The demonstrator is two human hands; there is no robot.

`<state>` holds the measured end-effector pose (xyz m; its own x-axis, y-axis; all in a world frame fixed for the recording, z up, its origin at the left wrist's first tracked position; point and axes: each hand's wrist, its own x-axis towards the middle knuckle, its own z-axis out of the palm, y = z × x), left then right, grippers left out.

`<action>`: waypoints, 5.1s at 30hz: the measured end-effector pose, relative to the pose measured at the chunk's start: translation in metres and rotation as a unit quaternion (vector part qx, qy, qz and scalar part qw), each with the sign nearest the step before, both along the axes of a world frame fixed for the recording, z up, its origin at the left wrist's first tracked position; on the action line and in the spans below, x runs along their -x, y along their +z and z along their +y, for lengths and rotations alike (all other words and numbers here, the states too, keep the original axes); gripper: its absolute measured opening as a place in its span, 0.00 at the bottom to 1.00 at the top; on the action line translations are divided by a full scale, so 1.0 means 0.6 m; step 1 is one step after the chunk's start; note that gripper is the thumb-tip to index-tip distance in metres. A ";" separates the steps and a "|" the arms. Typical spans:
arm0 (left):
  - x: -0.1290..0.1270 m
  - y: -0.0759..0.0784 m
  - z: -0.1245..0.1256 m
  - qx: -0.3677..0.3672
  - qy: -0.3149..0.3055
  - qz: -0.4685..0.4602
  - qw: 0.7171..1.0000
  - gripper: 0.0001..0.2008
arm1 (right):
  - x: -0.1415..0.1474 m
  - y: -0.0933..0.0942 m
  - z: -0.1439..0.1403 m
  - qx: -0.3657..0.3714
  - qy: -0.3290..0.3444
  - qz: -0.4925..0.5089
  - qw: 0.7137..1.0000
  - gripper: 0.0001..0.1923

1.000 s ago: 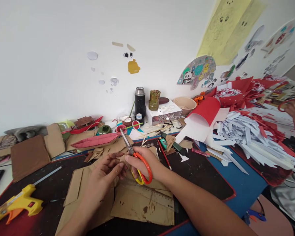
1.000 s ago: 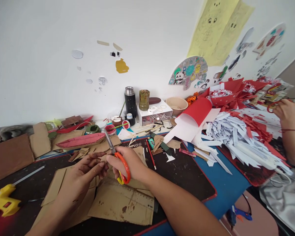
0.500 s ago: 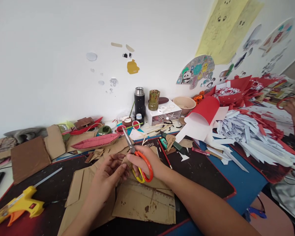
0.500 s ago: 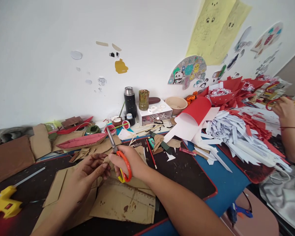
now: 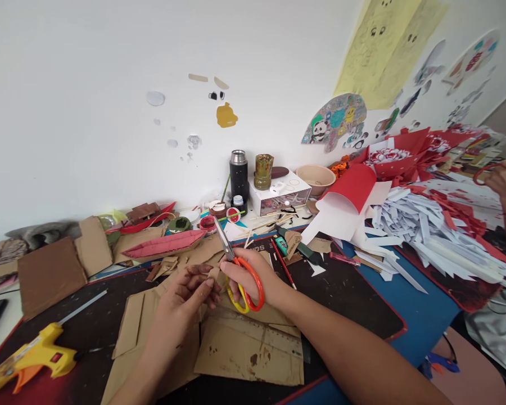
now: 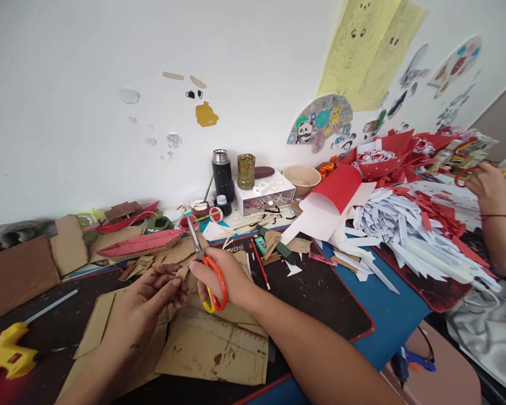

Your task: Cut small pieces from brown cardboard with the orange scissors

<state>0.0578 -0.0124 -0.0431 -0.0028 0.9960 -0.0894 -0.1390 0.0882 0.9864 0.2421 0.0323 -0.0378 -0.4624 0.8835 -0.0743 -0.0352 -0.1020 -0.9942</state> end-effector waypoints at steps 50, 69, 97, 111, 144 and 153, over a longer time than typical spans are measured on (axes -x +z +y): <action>-0.012 0.017 0.001 0.055 -0.007 0.029 0.998 0.32 | 0.001 -0.015 -0.002 -0.011 0.020 -0.016 1.000 0.18; 0.001 -0.006 0.005 0.036 -0.012 0.018 0.999 0.24 | 0.001 -0.010 0.000 -0.011 0.011 -0.031 0.999 0.21; 0.008 0.000 0.014 0.041 0.057 0.003 0.998 0.33 | 0.002 -0.012 -0.002 0.003 0.024 -0.041 0.999 0.20; 0.007 -0.003 0.017 0.041 -0.027 0.052 0.997 0.31 | 0.001 -0.011 -0.002 -0.015 0.027 -0.040 0.999 0.22; 0.008 0.021 0.011 0.006 0.158 -0.105 0.982 0.28 | 0.005 -0.006 -0.028 -0.012 0.102 0.030 0.994 0.32; 0.003 0.029 0.000 -0.017 0.159 -0.102 0.982 0.25 | 0.003 0.013 -0.037 -0.108 0.073 -0.135 0.982 0.20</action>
